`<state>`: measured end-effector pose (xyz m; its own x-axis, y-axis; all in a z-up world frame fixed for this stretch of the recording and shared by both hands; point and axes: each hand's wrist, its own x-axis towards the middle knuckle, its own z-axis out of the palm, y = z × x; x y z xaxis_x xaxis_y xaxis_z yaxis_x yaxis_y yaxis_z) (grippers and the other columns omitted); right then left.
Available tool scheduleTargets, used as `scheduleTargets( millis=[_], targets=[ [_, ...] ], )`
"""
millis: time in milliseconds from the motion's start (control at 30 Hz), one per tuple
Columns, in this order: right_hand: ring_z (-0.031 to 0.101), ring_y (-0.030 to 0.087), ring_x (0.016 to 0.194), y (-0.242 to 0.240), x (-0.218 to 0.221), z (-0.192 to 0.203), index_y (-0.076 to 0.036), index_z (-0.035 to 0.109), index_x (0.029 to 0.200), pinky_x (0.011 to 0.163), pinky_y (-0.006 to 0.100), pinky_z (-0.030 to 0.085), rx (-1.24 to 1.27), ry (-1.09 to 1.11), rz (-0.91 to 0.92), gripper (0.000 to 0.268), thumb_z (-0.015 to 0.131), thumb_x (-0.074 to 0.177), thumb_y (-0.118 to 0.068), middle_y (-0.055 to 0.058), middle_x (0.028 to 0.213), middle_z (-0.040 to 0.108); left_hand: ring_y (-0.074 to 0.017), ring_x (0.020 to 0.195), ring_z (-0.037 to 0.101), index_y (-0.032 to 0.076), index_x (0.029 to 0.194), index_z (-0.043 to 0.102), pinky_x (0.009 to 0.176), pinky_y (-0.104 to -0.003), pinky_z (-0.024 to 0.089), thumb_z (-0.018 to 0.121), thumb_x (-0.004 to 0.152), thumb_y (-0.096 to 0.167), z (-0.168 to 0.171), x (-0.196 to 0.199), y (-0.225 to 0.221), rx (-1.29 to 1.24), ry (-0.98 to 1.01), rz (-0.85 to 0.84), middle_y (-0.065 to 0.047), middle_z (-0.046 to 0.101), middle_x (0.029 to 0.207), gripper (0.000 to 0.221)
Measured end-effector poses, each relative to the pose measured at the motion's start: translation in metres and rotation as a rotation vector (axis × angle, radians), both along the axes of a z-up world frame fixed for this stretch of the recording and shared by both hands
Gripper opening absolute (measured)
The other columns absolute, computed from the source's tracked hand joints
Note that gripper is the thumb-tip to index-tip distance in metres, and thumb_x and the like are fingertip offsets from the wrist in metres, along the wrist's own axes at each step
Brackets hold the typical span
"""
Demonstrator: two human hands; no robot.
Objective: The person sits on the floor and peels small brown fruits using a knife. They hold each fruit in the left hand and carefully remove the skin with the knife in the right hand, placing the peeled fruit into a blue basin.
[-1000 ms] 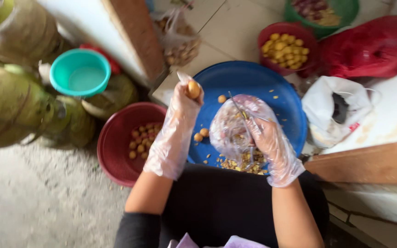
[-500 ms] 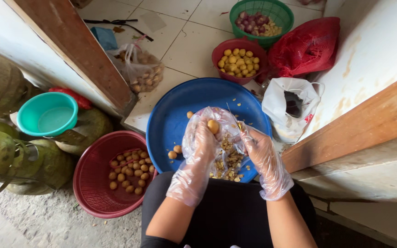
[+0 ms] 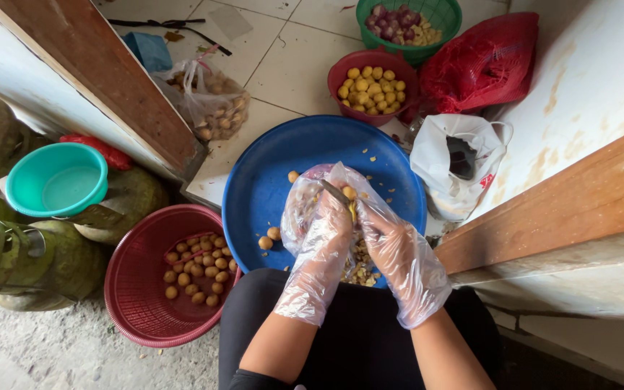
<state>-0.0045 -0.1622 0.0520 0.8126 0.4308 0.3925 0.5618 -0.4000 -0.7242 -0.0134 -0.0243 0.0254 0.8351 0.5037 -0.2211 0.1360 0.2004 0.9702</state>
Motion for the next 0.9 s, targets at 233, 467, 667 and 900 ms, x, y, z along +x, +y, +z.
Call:
scheduleTargets(
  millis=[233, 467, 667, 900],
  targets=[
    [0.075, 0.035, 0.101, 0.022, -0.007, -0.004, -0.01, 0.071, 0.128, 0.083, 0.038, 0.06, -0.023, -0.039, -0.082, 0.036, 0.064, 0.093, -0.008, 0.018, 0.115, 0.074, -0.0205, 0.102, 0.062, 0.005, 0.12, 0.065, 0.09, -0.034, 0.049, 0.04, 0.107, 0.05, 0.006, -0.015, 0.008, -0.009, -0.043, -0.032, -0.009, 0.067, 0.109, 0.053],
    [0.077, 0.028, 0.084, 0.022, 0.01, 0.012, -0.004, 0.073, 0.114, 0.071, 0.035, 0.056, -0.008, 0.238, -0.076, 0.024, 0.061, 0.102, -0.021, 0.018, 0.094, 0.078, -0.0224, 0.098, 0.061, 0.003, 0.118, 0.063, 0.087, -0.036, 0.05, 0.04, 0.108, 0.053, 0.013, -0.014, 0.011, 0.013, -0.049, -0.086, -0.011, 0.065, 0.106, 0.055],
    [0.076, 0.023, 0.078, 0.023, 0.002, -0.001, -0.005, 0.073, 0.116, 0.066, 0.034, 0.055, 0.0, 0.311, -0.051, 0.027, 0.064, 0.098, -0.021, 0.015, 0.09, 0.078, -0.0241, 0.096, 0.06, 0.001, 0.117, 0.061, 0.085, -0.038, 0.051, 0.04, 0.109, 0.055, 0.013, -0.008, 0.021, 0.052, -0.046, -0.047, -0.012, 0.064, 0.103, 0.058],
    [0.074, 0.019, 0.076, 0.022, 0.006, -0.009, -0.006, 0.076, 0.112, 0.068, 0.033, 0.055, 0.011, 0.312, -0.039, 0.028, 0.062, 0.1, -0.027, 0.01, 0.088, 0.078, -0.0261, 0.092, 0.06, -0.001, 0.115, 0.059, 0.082, -0.04, 0.053, 0.039, 0.111, 0.057, 0.006, -0.008, 0.029, 0.091, -0.11, -0.185, -0.014, 0.062, 0.1, 0.061]
  ],
)
